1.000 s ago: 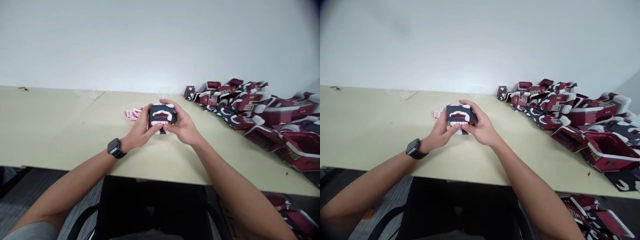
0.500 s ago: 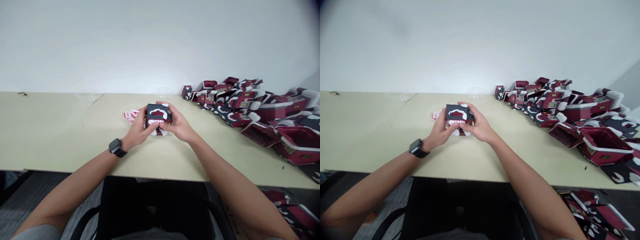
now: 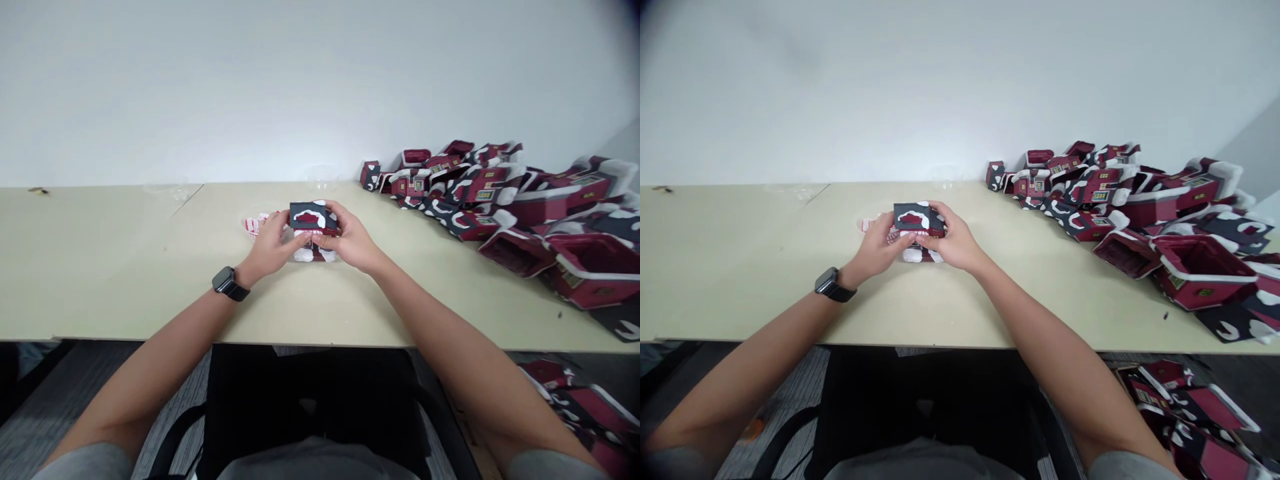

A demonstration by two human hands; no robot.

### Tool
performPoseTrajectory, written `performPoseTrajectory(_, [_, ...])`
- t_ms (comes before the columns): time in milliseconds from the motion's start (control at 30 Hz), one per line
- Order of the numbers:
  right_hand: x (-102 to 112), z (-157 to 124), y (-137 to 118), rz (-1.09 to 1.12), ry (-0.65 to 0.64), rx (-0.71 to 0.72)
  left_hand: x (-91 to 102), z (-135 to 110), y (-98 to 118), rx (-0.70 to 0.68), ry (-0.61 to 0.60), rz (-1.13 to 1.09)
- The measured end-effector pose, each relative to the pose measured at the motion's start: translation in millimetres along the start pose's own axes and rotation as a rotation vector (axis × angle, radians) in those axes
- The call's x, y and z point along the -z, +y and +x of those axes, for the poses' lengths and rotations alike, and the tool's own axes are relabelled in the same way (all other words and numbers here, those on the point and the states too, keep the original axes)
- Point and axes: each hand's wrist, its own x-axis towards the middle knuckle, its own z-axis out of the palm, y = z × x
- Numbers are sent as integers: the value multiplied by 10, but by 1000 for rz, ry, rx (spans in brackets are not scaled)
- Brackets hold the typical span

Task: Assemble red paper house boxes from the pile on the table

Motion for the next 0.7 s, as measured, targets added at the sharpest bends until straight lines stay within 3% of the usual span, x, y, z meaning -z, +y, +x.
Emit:
performPoseTrajectory(367, [-42, -13, 66, -51, 35, 15, -22, 15, -46, 9, 16, 80])
performPoseTrajectory(700, [-42, -5, 70, -67, 33, -11, -54, 0, -57, -7, -3, -12])
